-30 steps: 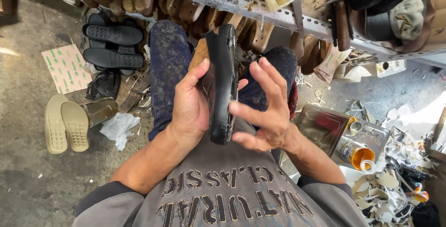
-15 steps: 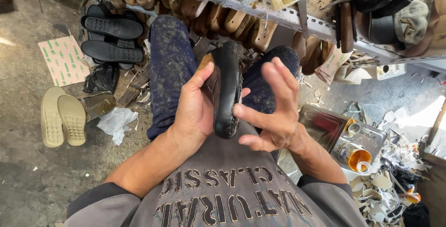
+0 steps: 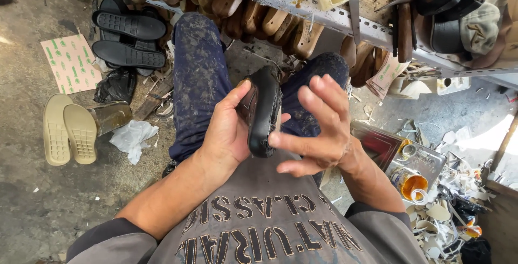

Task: Applying adhesive to the edges of shoe soles using a manual applicator in a workshop environment.

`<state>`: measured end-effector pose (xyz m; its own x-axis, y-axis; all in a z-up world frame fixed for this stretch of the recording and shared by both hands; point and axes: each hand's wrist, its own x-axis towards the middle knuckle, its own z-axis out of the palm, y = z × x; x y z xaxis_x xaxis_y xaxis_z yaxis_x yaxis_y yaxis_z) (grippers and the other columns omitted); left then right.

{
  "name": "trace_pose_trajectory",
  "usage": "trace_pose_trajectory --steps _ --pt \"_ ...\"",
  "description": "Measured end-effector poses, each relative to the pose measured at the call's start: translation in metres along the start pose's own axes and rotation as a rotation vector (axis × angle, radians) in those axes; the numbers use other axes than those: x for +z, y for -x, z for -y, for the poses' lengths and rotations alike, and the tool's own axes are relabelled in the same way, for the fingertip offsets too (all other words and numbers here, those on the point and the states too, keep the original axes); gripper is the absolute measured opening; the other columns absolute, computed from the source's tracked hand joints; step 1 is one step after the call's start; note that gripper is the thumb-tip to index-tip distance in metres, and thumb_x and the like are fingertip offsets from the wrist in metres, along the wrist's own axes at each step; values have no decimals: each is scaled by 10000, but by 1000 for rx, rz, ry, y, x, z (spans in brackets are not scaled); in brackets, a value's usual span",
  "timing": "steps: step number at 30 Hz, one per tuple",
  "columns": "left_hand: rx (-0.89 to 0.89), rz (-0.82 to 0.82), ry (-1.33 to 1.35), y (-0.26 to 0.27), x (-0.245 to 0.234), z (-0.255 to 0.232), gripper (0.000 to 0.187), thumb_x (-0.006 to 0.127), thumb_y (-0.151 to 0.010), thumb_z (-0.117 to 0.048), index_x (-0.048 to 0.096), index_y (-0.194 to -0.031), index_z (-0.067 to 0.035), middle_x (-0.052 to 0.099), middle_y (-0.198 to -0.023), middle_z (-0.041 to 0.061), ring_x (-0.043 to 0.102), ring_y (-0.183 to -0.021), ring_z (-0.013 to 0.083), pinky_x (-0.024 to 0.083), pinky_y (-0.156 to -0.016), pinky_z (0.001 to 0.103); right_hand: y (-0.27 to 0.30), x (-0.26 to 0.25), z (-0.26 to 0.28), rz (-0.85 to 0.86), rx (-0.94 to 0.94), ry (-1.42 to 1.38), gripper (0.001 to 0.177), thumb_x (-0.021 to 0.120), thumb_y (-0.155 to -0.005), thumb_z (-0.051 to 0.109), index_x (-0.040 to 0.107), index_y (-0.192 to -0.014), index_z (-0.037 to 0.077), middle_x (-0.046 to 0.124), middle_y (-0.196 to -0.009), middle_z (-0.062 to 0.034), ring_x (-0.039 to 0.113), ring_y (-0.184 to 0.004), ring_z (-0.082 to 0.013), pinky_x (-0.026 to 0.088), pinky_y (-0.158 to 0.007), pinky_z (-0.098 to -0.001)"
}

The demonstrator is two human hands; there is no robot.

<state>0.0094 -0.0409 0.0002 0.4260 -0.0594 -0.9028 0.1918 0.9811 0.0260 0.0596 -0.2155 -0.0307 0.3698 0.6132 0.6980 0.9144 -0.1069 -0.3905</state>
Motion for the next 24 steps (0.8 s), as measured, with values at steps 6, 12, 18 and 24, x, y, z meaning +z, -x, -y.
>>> trace_pose_trajectory --steps 6,12,18,24 --pt "-64 -46 20 12 2 5 186 748 -902 -180 654 -963 -31 734 -903 180 742 -848 333 619 -807 578 19 -13 -12 8 -113 233 315 684 -868 741 755 -1110 553 384 -1600 -104 347 -1483 -354 318 -1228 -554" --pt "-95 -41 43 1 -5 9 201 754 -903 -197 672 -977 -30 739 -925 151 734 -872 301 621 -780 454 8 -2 -12 12 -128 158 369 651 -858 783 716 -1167 593 436 -1570 -103 374 -1479 -338 313 -1229 -555" --pt "-91 -52 59 8 -1 4 191 765 -892 -174 661 -964 -31 731 -909 150 732 -867 288 616 -785 427 11 -13 -15 23 -156 270 334 643 -871 797 712 -1148 625 367 -1609 -64 370 -1478 -322 346 -1222 -528" --pt "-119 -33 56 5 -6 3 227 745 -910 -203 649 -974 -8 715 -912 168 712 -849 309 604 -740 448 8 -8 -13 14 -203 284 343 650 -880 762 669 -1205 653 438 -1573 -39 416 -1458 -287 346 -1218 -515"
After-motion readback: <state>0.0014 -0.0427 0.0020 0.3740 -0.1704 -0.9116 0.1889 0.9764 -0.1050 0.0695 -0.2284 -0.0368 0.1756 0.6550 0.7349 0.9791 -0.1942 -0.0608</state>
